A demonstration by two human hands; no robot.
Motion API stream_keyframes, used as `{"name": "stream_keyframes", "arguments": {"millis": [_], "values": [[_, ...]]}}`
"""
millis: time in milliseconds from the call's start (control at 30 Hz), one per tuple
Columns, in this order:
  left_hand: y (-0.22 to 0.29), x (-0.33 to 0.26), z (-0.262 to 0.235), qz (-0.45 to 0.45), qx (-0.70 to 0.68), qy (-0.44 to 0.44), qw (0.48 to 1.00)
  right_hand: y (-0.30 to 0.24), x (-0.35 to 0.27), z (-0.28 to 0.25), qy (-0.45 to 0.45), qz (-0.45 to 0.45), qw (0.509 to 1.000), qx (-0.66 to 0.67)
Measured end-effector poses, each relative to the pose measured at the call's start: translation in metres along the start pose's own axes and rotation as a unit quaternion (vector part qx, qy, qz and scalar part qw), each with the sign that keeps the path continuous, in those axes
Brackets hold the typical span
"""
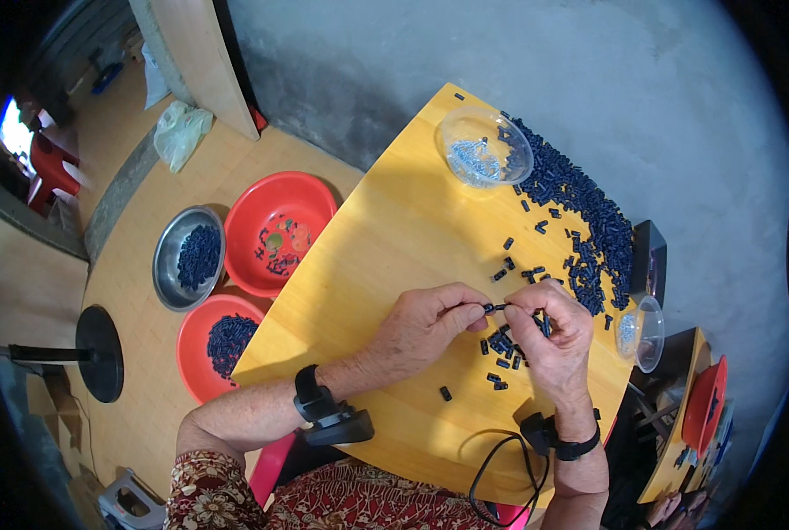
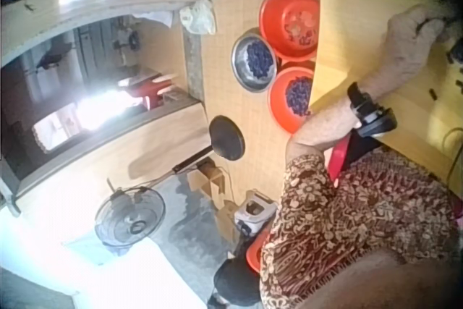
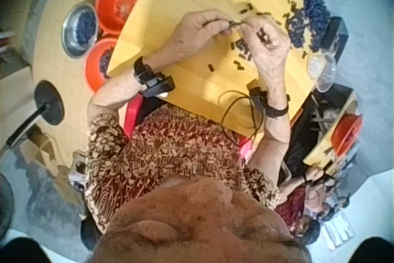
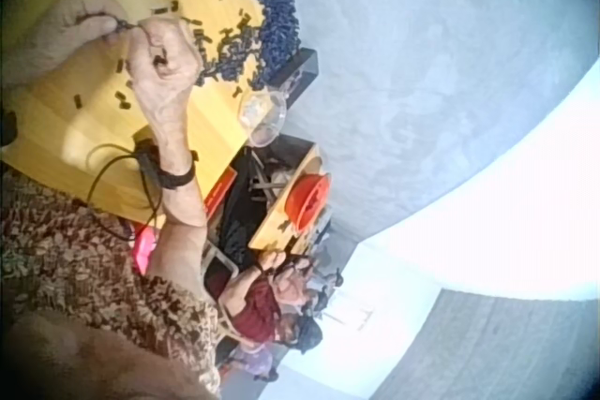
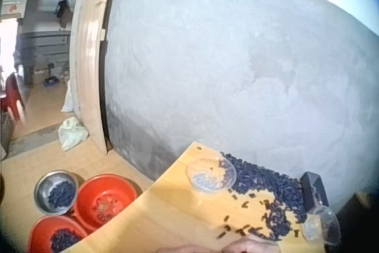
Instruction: Assembling small black plastic components by fitting two pieces together manually at a table.
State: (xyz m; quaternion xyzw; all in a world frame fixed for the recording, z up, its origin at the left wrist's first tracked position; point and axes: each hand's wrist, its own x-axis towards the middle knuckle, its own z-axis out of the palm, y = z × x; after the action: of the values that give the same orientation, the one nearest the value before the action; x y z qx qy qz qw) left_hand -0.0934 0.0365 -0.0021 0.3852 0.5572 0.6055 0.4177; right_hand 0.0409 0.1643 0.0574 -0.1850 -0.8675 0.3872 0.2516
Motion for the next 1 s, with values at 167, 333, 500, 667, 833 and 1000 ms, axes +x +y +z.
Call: {"name": "stream_keyframes", "arguments": {"millis": [167, 333, 500, 667, 833, 1000], "values": [[-0.002, 0.000, 0.000, 0.002, -0.005, -0.003, 1.000, -0.005, 0.001, -0.003, -0.012, -0.012, 0.999, -0.028], [-0.001, -0.001, 0.000, -0.007, 0.000, -0.001, 1.000, -0.007, 0.004, -0.006, -0.024, -0.043, 0.997, -0.055], [-0.001, 0.000, 0.001, -0.017, -0.002, -0.006, 1.000, -0.011, 0.007, -0.008, -0.053, -0.083, 0.991, -0.085], [-0.001, -0.001, 0.002, -0.020, -0.008, 0.002, 1.000, -0.013, 0.010, -0.008, -0.066, -0.145, 0.978, -0.134], [-0.003, 0.000, 0.003, -0.015, -0.013, 0.012, 1.000, -0.014, 0.009, -0.003, -0.063, -0.164, 0.972, -0.156], [-0.008, 0.000, 0.005, -0.015, -0.031, 0.022, 0.999, -0.011, 0.003, 0.004, -0.067, -0.132, 0.978, -0.148]]}}
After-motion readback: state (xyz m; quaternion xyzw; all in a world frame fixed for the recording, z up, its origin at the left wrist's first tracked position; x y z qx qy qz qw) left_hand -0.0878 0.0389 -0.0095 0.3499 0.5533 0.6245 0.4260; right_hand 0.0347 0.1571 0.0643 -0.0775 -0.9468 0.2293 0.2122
